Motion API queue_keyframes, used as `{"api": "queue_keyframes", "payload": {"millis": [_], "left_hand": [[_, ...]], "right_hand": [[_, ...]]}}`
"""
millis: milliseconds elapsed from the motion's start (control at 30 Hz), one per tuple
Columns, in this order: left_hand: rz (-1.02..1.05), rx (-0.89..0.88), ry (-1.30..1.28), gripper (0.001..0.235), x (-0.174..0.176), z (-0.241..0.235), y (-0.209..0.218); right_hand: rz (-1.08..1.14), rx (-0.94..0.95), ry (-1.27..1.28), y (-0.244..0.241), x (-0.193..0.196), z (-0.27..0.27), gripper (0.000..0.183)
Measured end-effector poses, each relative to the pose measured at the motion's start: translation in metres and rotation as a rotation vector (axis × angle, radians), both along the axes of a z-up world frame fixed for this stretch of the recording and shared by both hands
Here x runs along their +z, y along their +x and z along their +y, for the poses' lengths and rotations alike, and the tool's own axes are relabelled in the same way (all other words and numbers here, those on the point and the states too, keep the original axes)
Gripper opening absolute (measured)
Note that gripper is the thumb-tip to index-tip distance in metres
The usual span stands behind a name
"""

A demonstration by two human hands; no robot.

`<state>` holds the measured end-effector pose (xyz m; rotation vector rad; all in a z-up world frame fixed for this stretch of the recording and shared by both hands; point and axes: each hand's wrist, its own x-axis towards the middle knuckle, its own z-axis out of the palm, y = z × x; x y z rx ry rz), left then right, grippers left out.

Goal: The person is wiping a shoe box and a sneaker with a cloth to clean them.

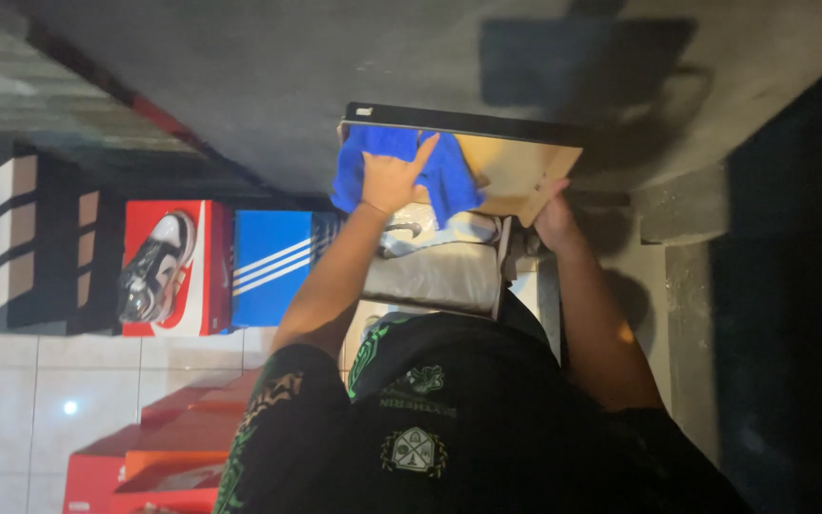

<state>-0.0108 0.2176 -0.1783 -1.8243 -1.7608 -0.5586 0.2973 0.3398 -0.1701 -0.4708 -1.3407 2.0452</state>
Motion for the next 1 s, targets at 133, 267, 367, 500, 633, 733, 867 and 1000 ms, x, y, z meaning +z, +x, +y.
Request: {"api": "queue_keyframes", "payload": {"millis": [133,267,367,500,633,733,867,1000], "left_hand": [[-0.141,-0.176,-0.468,0.048,0.079,0.026,0.072],[-0.117,-0.399,-0.126,0.04,0.015,0.082,0.133],[-0.035,-0.477,0.002,0.051,-0.015,0.091,0.125],[0.032,-0.647,0.042,0.02,-0.022,0.052,0.063],[0.055,-0.448,-0.064,0.041,-0.029,-0.006,-0.017],[0.116,-0.269,0.024,0.043,0.006,-0.049,-0.024],[-0.006,-0.294,0.056,0.04,0.005,-0.077,-0.007],[-0.272,-0.316,0.0,0.047,0.043,-0.129,0.001]], "right_hand": [[-0.139,-0.056,-0.069,0.005,0.001,0.006,0.078],[-0.226,-0.17,-0.156,0.011,0.015,-0.003,0.077],[-0.223,-0.157,-0.18,0.082,-0.225,0.118,0.082],[-0.141,-0.1,-0.138,0.011,-0.015,-0.001,0.081],[-0.096,-0.032,-0.017,0.005,-0.013,0.012,0.088],[-0.076,-0.027,0.021,0.002,-0.012,0.01,0.089],[-0.04,-0.149,0.092,-0.009,0.013,-0.012,0.079],[-0.406,-0.604,0.308,-0.006,0.034,-0.048,0.042]]}}
